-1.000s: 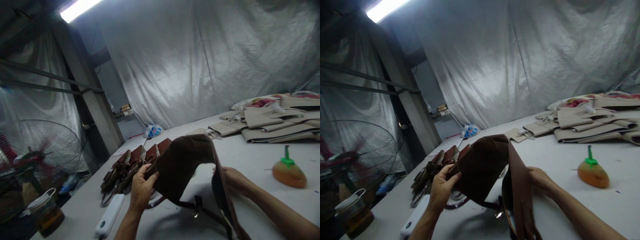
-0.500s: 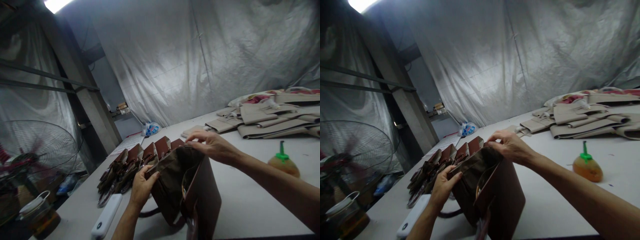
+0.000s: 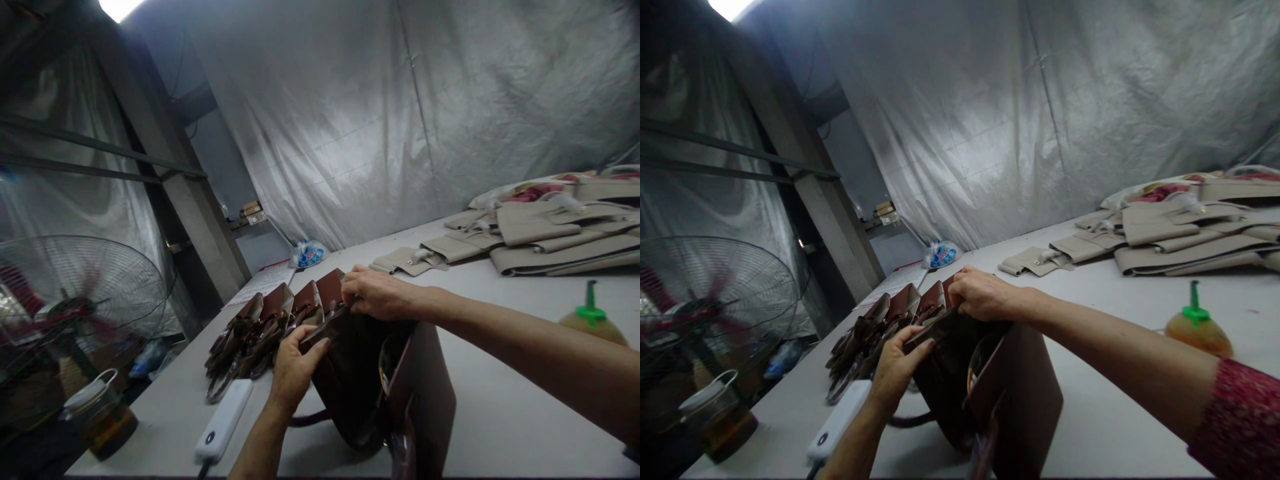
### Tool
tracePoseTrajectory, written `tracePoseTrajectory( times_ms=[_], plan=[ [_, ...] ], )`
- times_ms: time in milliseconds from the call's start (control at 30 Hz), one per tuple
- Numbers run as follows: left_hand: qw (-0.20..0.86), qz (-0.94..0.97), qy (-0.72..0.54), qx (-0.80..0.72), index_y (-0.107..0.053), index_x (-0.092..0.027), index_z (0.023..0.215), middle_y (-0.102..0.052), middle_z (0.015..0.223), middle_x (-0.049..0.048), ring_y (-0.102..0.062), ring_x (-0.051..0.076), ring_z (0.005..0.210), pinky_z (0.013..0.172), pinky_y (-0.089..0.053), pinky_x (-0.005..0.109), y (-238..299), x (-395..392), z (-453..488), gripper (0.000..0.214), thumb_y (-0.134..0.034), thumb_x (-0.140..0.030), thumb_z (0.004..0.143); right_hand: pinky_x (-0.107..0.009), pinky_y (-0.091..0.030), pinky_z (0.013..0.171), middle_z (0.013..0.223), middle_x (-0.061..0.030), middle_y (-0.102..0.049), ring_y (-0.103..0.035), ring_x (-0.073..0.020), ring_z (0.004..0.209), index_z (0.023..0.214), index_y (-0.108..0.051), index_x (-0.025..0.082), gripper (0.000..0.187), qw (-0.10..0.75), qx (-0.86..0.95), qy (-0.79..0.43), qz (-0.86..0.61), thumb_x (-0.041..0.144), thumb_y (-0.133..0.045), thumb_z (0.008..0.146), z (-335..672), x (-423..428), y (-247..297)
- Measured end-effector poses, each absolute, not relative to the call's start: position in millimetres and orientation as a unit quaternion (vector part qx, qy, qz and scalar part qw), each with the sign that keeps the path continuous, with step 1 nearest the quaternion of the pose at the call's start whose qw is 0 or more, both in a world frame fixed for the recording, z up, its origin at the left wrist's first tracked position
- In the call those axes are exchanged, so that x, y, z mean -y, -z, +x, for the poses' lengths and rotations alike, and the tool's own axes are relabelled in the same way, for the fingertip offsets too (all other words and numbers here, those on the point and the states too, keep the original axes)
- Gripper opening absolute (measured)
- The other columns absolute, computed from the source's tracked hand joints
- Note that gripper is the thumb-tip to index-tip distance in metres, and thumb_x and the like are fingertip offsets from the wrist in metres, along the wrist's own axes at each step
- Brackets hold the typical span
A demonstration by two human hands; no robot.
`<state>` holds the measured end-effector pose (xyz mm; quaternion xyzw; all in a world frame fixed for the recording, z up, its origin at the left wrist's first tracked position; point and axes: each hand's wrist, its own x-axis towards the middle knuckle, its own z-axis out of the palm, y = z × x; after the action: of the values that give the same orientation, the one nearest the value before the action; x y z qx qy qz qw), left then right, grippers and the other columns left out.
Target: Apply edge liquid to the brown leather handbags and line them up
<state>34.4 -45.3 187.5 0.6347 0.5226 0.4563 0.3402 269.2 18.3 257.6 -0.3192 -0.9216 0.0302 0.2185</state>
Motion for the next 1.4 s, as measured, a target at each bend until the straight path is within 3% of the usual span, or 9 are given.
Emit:
tracePoseTrajectory(
  times_ms=[433,833,1233,1400],
  plan=[
    [0.33,0.634,-0.462,-0.524,-0.069,-0.015,0.095,-0.071,0.078,0.0026,-0.062,0.017,0.071,0.063,-0.045,0.022,-191.0,46.3,37.0,0.032,-0.075,-0.041,0.076,-0.029,-0.04,0.089,0.089,-0.0044,-0.066,-0.054,-0.0198,0.098,0.072,-0.069,0.017,0.01,0.233,0.926,-0.016,-0.297,0.008,-0.065,0.072,266.9,-22.5,-253.6],
    [0.311,0.655,-0.459,-0.514,-0.07,-0.017,0.096,-0.07,0.08,0.0015,-0.061,0.016,0.074,0.065,-0.043,0.021,-189.1,45.8,42.1,0.028,-0.069,-0.042,0.083,-0.027,-0.028,0.057,0.072,-0.0042,-0.069,-0.056,-0.0167,0.064,0.08,-0.073,0.021,0.02,0.21,0.886,0.004,-0.413,0.015,-0.055,0.072,266.6,-15.9,-247.2],
    [0.306,0.655,-0.465,-0.511,-0.069,-0.016,0.094,-0.066,0.078,0.0001,-0.056,0.015,0.073,0.065,-0.041,0.021,-188.6,47.8,42.3,0.027,-0.069,-0.042,0.083,-0.027,-0.028,0.054,0.076,-0.0089,-0.071,-0.063,-0.0199,0.068,0.085,-0.073,0.019,0.021,0.176,0.864,-0.006,-0.471,0.017,-0.054,0.076,256.9,-11.4,-255.0],
    [0.288,0.664,-0.464,-0.51,-0.069,-0.017,0.091,-0.062,0.072,-0.0021,-0.052,0.013,0.068,0.063,-0.038,0.021,-186.6,50.0,41.4,0.025,-0.068,-0.041,0.085,-0.026,-0.026,0.053,0.082,-0.0094,-0.071,-0.065,-0.0216,0.074,0.1,-0.07,0.02,0.03,0.188,0.865,0.0,-0.465,0.016,-0.053,0.076,257.0,-12.1,-253.5]
  ],
)
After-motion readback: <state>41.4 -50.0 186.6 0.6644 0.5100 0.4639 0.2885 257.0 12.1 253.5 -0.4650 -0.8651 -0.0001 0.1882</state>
